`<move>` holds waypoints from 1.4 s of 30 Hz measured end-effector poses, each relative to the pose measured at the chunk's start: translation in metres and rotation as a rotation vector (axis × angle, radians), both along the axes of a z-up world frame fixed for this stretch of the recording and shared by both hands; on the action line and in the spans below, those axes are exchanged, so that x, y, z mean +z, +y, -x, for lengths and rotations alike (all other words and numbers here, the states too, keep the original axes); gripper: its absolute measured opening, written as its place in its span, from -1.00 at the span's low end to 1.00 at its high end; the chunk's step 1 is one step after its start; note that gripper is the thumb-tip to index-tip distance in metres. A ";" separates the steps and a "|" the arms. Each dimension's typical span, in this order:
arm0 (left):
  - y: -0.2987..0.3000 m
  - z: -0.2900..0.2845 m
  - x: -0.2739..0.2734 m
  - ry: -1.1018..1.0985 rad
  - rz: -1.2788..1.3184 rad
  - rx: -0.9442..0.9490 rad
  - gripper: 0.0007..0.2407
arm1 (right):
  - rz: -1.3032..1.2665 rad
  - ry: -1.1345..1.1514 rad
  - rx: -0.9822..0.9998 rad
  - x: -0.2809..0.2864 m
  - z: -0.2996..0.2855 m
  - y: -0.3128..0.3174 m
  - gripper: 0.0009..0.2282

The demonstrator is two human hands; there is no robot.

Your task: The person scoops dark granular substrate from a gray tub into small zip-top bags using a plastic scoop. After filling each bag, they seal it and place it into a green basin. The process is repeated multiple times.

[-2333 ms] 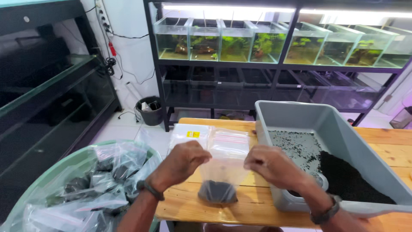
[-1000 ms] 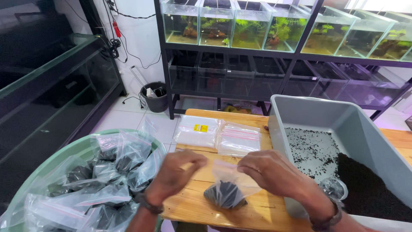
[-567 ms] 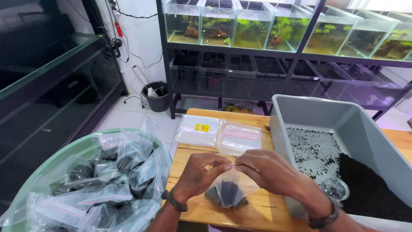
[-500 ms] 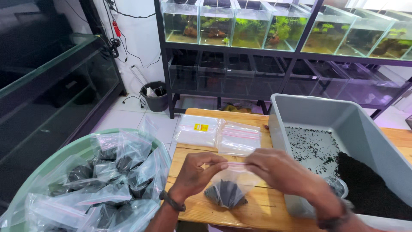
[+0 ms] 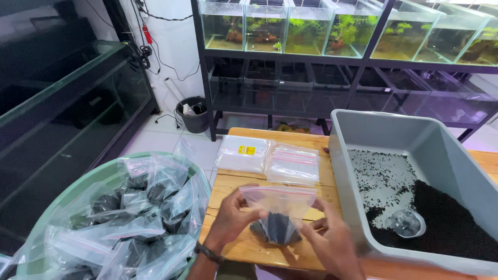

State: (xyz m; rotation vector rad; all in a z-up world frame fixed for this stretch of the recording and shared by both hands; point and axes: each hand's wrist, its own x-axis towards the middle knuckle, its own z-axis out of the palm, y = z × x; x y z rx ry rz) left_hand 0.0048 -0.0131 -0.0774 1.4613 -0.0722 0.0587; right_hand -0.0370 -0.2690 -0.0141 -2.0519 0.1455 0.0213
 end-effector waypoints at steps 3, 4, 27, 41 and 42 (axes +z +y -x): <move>-0.007 0.009 -0.022 -0.009 -0.059 -0.002 -0.49 | -0.245 -0.024 0.123 -0.037 -0.013 0.005 -0.56; -0.010 0.015 -0.014 -0.012 -0.062 0.001 -0.49 | -0.247 -0.027 0.126 -0.055 -0.021 0.004 -0.56; -0.038 0.032 -0.012 -0.012 -0.194 0.159 -0.85 | -0.094 -0.097 0.083 -0.120 -0.045 -0.005 -0.59; 0.112 0.054 0.030 -0.080 -0.321 0.327 -0.85 | 0.053 -0.078 0.384 -0.010 -0.057 0.143 -0.69; 0.130 0.054 0.036 -0.091 -0.386 0.352 -0.83 | 0.072 -0.076 0.400 0.001 -0.058 0.163 -0.68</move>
